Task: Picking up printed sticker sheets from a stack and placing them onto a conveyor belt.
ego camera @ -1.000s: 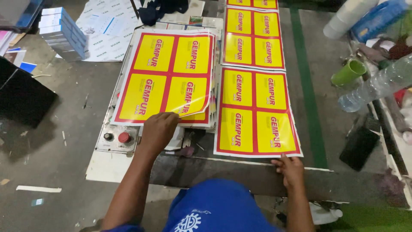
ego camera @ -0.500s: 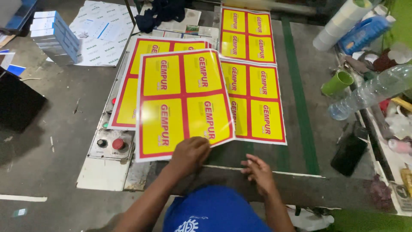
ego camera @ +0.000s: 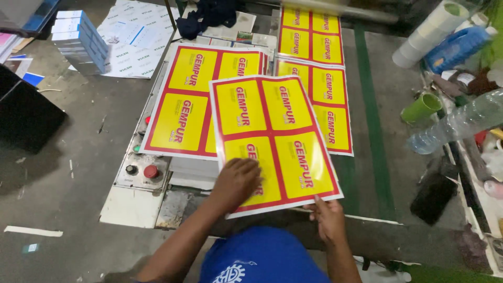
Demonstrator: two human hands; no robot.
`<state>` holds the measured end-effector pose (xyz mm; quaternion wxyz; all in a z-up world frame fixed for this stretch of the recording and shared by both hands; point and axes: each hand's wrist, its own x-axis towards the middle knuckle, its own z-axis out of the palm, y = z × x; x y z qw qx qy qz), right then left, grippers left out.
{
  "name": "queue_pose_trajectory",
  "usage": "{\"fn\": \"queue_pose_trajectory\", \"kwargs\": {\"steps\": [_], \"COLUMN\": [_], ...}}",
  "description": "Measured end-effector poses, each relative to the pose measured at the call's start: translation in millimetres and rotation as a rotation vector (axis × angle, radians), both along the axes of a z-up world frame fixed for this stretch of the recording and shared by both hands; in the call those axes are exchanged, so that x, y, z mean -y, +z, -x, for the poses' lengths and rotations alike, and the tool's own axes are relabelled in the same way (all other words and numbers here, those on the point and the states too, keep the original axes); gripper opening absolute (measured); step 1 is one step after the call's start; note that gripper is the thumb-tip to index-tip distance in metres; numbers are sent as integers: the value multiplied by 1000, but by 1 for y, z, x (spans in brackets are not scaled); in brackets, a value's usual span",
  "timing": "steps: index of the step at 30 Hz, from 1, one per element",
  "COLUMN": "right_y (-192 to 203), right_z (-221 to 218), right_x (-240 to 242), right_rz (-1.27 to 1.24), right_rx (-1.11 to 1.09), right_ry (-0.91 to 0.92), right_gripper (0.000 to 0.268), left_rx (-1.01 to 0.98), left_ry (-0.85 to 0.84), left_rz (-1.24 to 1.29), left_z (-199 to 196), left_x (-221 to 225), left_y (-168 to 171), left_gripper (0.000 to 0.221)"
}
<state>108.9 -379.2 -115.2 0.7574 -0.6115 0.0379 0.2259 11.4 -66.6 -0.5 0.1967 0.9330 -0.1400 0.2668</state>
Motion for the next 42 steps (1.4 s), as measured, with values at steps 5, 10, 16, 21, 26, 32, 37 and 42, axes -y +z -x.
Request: {"fn": "queue_pose_trajectory", "kwargs": {"steps": [5,10,16,21,26,32,37,42], "right_y": [-44,-49,-49,-60,-61,-66,-62,-63], "right_z": [-7,2,19,31,33,5,-37,-53], "right_x": [68,116,145,153,137,114,94,96], "right_rz": [58,146,312,288,263,216,195,164], "right_rx": [31,14,-102,-139,-168,-99,-38,-65], "right_ry": [-199,-314,-387,-357,-302,-232,-213,-193], "right_gripper": [21,27,27,27,28,30,31,33], "left_rx": [-81,0,-63,15,124,19,-148,-183], "left_ry": [209,305,267,251,338,198,134,156], "left_rz": [66,-226,-210,-157,-99,-177,-142,-105], "left_z": [4,14,21,21,19,19,19,17], "left_x": [-51,-65,-73,-79,-78,-84,-81,-92], "left_y": [2,12,-4,16,30,16,28,26], "left_gripper": [22,60,26,19,12,11,18,13]}}
